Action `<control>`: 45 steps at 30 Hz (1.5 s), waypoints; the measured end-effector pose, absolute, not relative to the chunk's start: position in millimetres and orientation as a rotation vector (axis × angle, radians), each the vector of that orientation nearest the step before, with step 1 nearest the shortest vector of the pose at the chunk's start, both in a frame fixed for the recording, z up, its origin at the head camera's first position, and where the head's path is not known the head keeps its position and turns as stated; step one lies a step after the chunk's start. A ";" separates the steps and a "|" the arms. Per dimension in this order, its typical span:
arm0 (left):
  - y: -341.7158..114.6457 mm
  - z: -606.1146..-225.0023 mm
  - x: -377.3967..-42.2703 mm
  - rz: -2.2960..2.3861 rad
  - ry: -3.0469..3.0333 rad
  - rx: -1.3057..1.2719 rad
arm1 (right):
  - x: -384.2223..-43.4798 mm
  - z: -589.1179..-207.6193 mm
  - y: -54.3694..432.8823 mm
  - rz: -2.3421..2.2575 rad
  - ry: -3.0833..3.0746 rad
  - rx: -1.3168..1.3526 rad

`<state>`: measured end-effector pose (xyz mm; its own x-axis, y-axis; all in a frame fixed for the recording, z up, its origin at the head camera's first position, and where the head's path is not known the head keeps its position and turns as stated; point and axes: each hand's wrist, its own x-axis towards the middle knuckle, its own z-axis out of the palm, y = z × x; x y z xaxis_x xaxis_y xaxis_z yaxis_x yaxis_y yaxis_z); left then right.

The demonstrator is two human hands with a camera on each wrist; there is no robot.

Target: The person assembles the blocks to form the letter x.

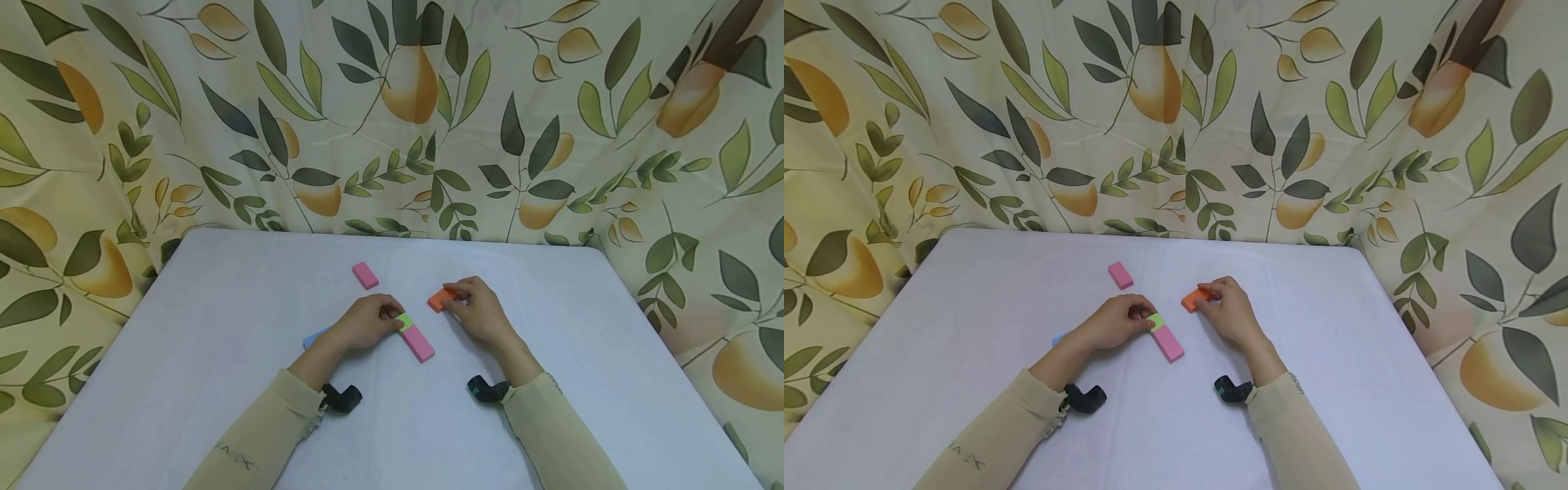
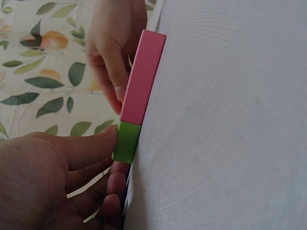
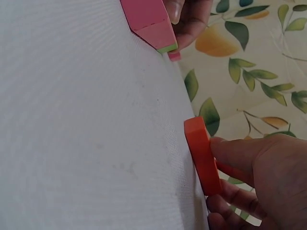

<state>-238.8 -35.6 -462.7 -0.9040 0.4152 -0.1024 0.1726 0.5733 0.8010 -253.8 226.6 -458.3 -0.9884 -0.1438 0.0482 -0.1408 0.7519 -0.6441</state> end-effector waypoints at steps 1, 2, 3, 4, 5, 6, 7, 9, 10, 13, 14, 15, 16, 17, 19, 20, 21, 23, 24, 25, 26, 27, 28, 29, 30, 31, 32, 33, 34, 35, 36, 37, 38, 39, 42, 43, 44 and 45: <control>-35.4 -462.7 -238.7 1.240 2.529 0.486 | -253.7 -458.3 226.6 -1.082 2.936 -0.238; -35.4 -462.4 -238.7 1.241 2.528 0.486 | -253.6 -458.3 226.8 -1.081 2.940 -0.245; -35.3 -461.9 -238.5 1.242 2.527 0.485 | -253.5 -458.2 227.0 -1.080 2.943 -0.254; -35.2 -461.5 -238.4 1.242 2.527 0.484 | -253.5 -458.1 227.1 -1.081 2.944 -0.258; -35.3 -461.0 -238.3 1.242 2.526 0.483 | -253.5 -458.0 227.2 -1.082 2.945 -0.262; -35.3 -460.4 -238.0 1.242 2.525 0.480 | -253.6 -458.0 227.3 -1.084 2.944 -0.265; -35.3 -459.8 -237.8 1.242 2.524 0.477 | -253.7 -457.9 227.4 -1.085 2.943 -0.269; -35.3 -459.0 -237.6 1.239 2.524 0.472 | -253.8 -457.7 227.4 -1.086 2.941 -0.272; -35.3 -458.6 -237.4 1.237 2.524 0.470 | -253.8 -457.5 227.3 -1.090 2.937 -0.268; -35.1 -457.9 -237.0 1.229 2.525 0.459 | -253.4 -457.0 227.2 -1.093 2.930 -0.273; -35.1 -458.0 -237.0 1.227 2.525 0.457 | -253.2 -456.9 227.2 -1.094 2.928 -0.273; -35.0 -458.0 -236.8 1.227 2.524 0.451 | -253.0 -456.7 227.1 -1.095 2.924 -0.272; -35.0 -458.1 -237.0 1.228 2.522 0.448 | -252.9 -456.6 227.0 -1.098 2.922 -0.270; -35.0 -458.3 -237.1 1.229 2.520 0.443 | -252.9 -456.6 227.0 -1.099 2.919 -0.269; -35.1 -458.9 -237.4 1.233 2.517 0.441 | -252.9 -456.6 226.9 -1.100 2.916 -0.267; -35.1 -459.1 -237.5 1.236 2.516 0.438 | -253.0 -456.6 226.7 -1.101 2.915 -0.267; -35.0 -459.4 -237.6 1.238 2.515 0.436 | -253.1 -456.6 226.7 -1.100 2.915 -0.268; -35.0 -460.2 -237.8 1.237 2.518 0.437 | -253.0 -456.6 226.5 -1.096 2.918 -0.268; -34.9 -460.6 -237.9 1.236 2.519 0.440 | -252.9 -456.5 226.4 -1.094 2.919 -0.267; -34.9 -460.8 -237.9 1.235 2.521 0.443 | -252.8 -456.5 226.3 -1.090 2.920 -0.267; -34.8 -460.8 -237.9 1.236 2.520 0.444 | -252.6 -456.5 226.3 -1.088 2.921 -0.265; -34.7 -460.8 -237.9 1.234 2.523 0.449 | -252.5 -456.5 226.4 -1.085 2.921 -0.266; -34.6 -460.6 -237.7 1.232 2.524 0.448 | -252.3 -456.3 226.5 -1.084 2.920 -0.266; -34.5 -460.4 -237.5 1.230 2.525 0.448 | -252.1 -456.3 226.6 -1.083 2.919 -0.266; -34.4 -460.0 -237.3 1.229 2.525 0.446 | -252.1 -456.3 226.7 -1.082 2.918 -0.267; -34.3 -459.7 -237.1 1.229 2.524 0.442 | -251.8 -456.3 226.8 -1.082 2.916 -0.268; -34.2 -459.5 -237.0 1.228 2.524 0.439 | -251.6 -456.2 226.9 -1.082 2.914 -0.269; -34.2 -459.4 -236.9 1.226 2.525 0.438 | -251.6 -456.2 226.9 -1.083 2.913 -0.271; -34.3 -459.3 -236.8 1.227 2.523 0.435 | -251.4 -456.2 226.8 -1.084 2.912 -0.271; -34.3 -459.4 -236.8 1.228 2.524 0.437 | -251.3 -456.2 226.8 -1.084 2.912 -0.270; -34.3 -459.4 -236.9 1.231 2.522 0.439 | -251.2 -456.2 226.7 -1.085 2.912 -0.270; -34.4 -459.4 -236.9 1.233 2.521 0.442 | -251.1 -456.2 226.7 -1.085 2.911 -0.269; -34.5 -459.4 -236.9 1.234 2.522 0.448 | -251.0 -456.2 226.6 -1.086 2.909 -0.268; -34.4 -459.6 -237.1 1.236 2.521 0.450 | -251.0 -456.2 226.4 -1.088 2.908 -0.268; -34.2 -459.9 -237.4 1.236 2.522 0.452 | -250.7 -456.2 225.9 -1.090 2.903 -0.267; -34.1 -459.8 -237.4 1.234 2.523 0.451 | -250.6 -456.3 225.8 -1.091 2.901 -0.268; -34.1 -459.8 -237.5 1.231 2.525 0.449 | -250.6 -456.3 225.6 -1.092 2.900 -0.268; -34.0 -459.8 -237.6 1.228 2.527 0.446 | -250.6 -456.3 225.4 -1.092 2.899 -0.269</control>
<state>-237.6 -34.0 -459.8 -0.9082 0.3988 -0.1271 0.1465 0.5873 0.7960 -250.6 225.4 -456.3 -0.9845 -0.1726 0.0309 -0.1502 0.7386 -0.6573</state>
